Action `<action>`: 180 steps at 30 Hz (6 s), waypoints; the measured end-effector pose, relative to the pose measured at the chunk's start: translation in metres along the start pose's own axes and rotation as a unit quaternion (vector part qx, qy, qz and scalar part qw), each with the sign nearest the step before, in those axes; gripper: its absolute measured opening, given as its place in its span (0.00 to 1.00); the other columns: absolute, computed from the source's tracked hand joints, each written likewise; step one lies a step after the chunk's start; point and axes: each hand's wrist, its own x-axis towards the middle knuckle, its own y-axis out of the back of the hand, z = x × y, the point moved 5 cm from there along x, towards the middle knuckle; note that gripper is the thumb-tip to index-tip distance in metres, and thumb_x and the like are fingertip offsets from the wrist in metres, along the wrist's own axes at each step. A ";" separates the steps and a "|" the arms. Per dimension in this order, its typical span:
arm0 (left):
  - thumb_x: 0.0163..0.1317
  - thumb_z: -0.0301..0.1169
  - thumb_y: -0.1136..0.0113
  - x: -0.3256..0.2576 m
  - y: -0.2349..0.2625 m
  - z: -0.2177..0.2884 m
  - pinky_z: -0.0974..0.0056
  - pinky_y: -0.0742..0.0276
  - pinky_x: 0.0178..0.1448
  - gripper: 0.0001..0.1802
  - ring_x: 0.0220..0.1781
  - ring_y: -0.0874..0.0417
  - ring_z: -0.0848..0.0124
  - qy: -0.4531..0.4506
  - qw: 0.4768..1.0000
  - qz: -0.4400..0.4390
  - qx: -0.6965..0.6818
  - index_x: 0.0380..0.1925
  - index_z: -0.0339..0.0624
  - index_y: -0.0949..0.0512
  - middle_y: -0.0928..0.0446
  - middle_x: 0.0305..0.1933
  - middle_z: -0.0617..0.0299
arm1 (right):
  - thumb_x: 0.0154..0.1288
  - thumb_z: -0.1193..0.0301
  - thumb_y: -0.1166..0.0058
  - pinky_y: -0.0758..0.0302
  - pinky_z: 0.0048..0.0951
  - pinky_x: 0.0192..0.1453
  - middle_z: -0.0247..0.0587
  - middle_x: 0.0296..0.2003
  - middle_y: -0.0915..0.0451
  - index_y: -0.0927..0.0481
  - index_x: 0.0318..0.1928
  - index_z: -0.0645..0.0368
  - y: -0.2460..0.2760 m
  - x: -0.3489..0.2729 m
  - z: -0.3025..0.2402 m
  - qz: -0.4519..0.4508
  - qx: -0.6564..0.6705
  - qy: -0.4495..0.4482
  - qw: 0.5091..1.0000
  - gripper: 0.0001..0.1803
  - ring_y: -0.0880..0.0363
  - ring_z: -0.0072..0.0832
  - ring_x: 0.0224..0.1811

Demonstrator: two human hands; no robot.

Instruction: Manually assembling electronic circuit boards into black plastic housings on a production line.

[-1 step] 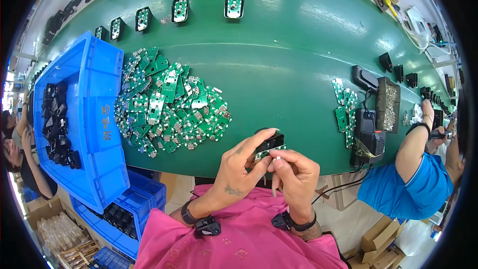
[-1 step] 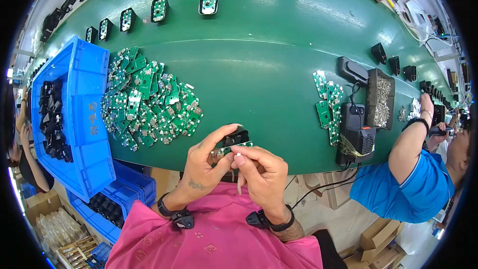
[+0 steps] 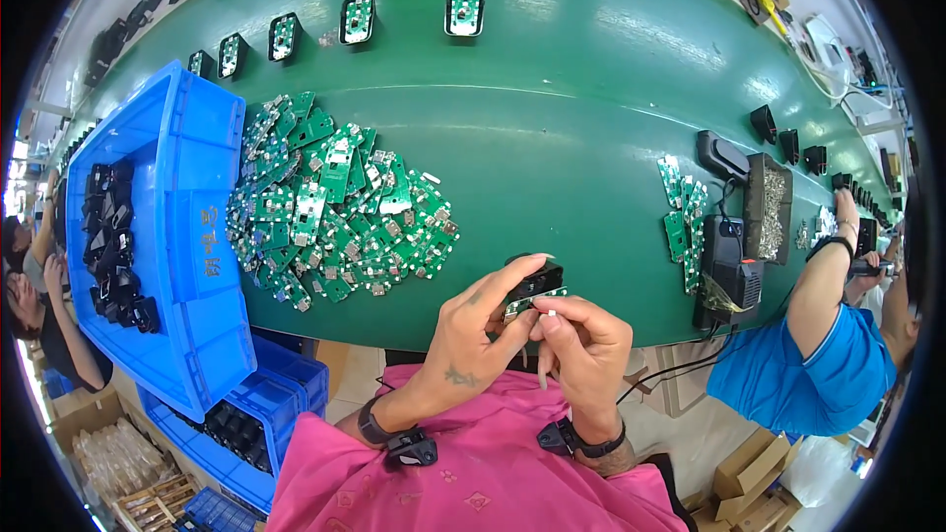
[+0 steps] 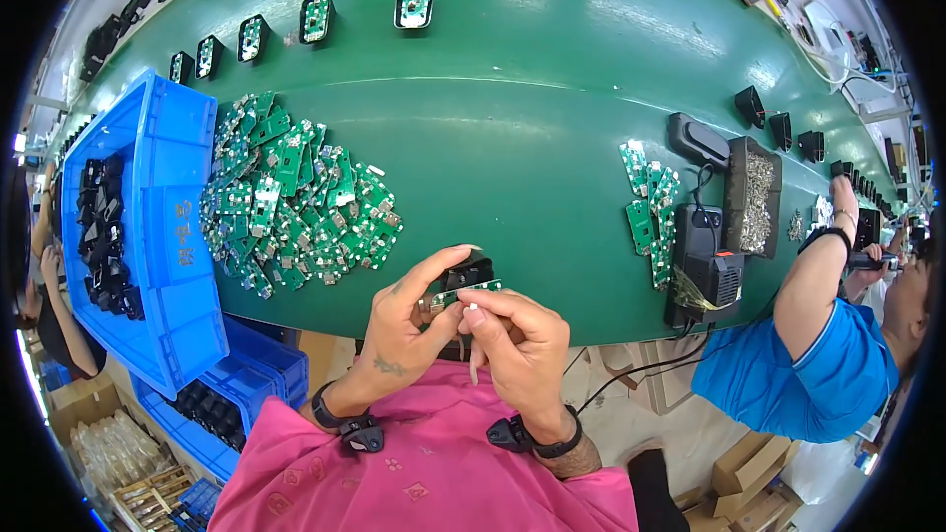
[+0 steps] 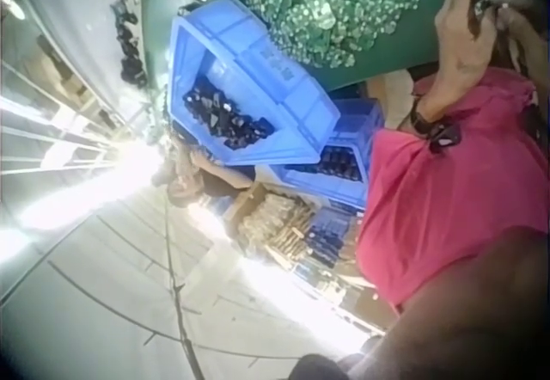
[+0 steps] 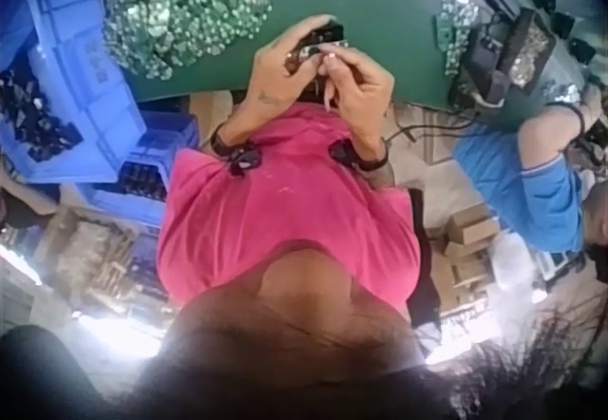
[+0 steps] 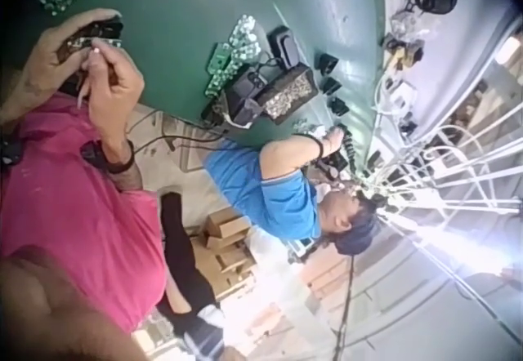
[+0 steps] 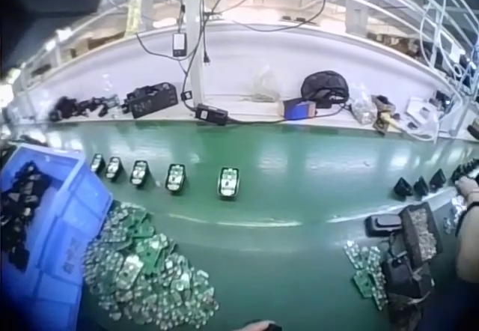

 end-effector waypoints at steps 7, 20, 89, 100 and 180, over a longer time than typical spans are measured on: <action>0.62 0.15 0.44 0.000 0.001 0.005 0.72 0.20 0.43 0.29 0.44 0.20 0.79 -0.037 0.999 -0.005 0.028 0.65 0.38 0.30 0.22 0.55 0.55 | 0.68 0.80 0.43 0.33 0.16 0.22 0.38 0.31 0.20 0.16 0.48 0.66 -0.002 0.000 0.000 -0.008 -0.034 0.021 0.999 0.10 0.27 0.15 0.23; 0.63 0.18 0.42 -0.003 0.006 0.000 0.70 0.17 0.47 0.26 0.51 0.18 0.73 -0.024 0.998 0.010 0.051 0.63 0.37 0.28 0.23 0.57 0.53 | 0.66 0.80 0.42 0.33 0.19 0.21 0.41 0.29 0.19 0.18 0.37 0.68 -0.005 -0.001 -0.017 0.052 -0.283 0.192 0.938 0.03 0.25 0.18 0.21; 0.56 0.24 0.39 -0.001 0.046 0.006 0.58 0.22 0.50 0.35 0.47 0.18 0.56 -0.150 0.987 0.049 0.022 0.67 0.46 0.34 0.23 0.54 0.50 | 0.67 0.73 0.40 0.26 0.26 0.32 0.41 0.28 0.19 0.19 0.40 0.69 -0.029 0.021 -0.006 -0.024 -0.253 0.117 0.960 0.10 0.23 0.25 0.27; 0.51 0.33 0.32 -0.006 0.058 0.016 0.51 0.26 0.59 0.35 0.57 0.22 0.48 -0.168 0.985 -0.033 0.020 0.63 0.44 0.28 0.23 0.55 0.46 | 0.73 0.67 0.48 0.32 0.25 0.28 0.37 0.25 0.22 0.21 0.38 0.68 -0.019 0.048 0.002 -0.051 -0.275 0.045 0.959 0.14 0.29 0.21 0.25; 0.71 0.30 0.45 0.000 0.065 -0.013 0.71 0.17 0.31 0.20 0.36 0.17 0.74 0.009 0.993 0.113 -0.041 0.61 0.36 0.29 0.21 0.47 0.55 | 0.65 0.74 0.40 0.24 0.28 0.32 0.43 0.27 0.20 0.20 0.43 0.65 -0.058 0.055 -0.001 -0.056 -0.367 0.129 0.919 0.09 0.19 0.32 0.26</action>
